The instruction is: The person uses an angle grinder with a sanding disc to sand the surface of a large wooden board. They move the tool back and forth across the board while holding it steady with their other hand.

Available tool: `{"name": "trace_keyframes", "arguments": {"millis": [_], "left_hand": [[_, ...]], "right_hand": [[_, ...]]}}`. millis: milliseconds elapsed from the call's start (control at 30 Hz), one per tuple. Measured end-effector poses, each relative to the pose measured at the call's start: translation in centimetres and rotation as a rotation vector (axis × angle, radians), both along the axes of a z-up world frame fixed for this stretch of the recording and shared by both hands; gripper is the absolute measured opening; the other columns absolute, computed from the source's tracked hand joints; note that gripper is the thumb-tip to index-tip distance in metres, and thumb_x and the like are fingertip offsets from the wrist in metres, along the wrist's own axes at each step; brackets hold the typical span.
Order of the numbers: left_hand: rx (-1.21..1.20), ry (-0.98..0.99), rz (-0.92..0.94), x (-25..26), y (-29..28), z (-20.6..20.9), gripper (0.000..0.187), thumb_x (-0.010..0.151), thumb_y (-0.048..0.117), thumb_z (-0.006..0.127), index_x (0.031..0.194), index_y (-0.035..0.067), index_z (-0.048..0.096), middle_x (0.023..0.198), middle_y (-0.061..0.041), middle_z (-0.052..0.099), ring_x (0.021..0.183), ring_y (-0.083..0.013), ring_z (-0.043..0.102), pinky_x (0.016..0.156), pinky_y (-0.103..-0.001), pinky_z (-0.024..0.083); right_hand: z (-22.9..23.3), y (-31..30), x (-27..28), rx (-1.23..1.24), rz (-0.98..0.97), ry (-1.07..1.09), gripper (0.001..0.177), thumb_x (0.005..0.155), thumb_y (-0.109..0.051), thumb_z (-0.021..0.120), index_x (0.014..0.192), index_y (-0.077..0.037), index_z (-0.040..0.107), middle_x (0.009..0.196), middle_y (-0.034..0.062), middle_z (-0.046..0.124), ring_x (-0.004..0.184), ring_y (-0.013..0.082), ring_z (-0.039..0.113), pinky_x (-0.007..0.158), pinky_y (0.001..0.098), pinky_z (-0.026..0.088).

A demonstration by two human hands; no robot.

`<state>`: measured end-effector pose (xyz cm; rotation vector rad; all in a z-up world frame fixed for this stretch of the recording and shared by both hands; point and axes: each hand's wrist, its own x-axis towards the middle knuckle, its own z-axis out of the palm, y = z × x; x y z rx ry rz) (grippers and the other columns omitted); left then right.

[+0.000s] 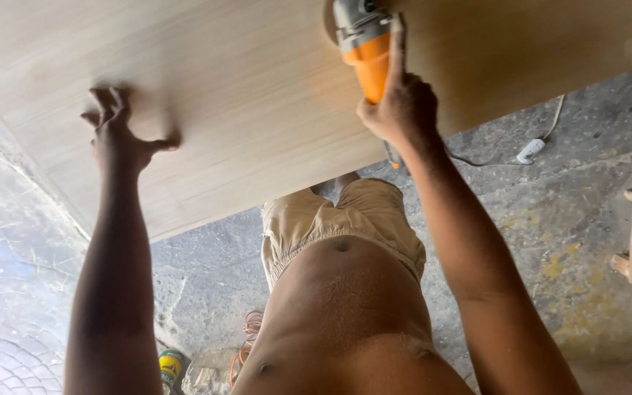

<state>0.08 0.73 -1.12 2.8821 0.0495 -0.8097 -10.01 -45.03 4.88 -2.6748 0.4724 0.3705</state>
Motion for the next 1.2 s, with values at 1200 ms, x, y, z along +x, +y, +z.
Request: {"name": "trace_keyframes", "arguments": {"millis": [1200], "left_hand": [[0.034,0.008,-0.051,1.4,-0.2,-0.3,0.141,0.068,0.059,0.097,0.169,0.005,0.013,0.167,-0.021,-0.003,0.145,-0.0633,0.007,0.105,-0.081,0.034]], "right_hand": [[1.8,-3.2,-5.6,0.020,-0.302,-0.011,0.079,0.086,-0.006,0.080,0.144,-0.008,0.026,0.111,0.0277,0.065,0.081,0.0333,0.070,0.057,0.0356,0.065]]}}
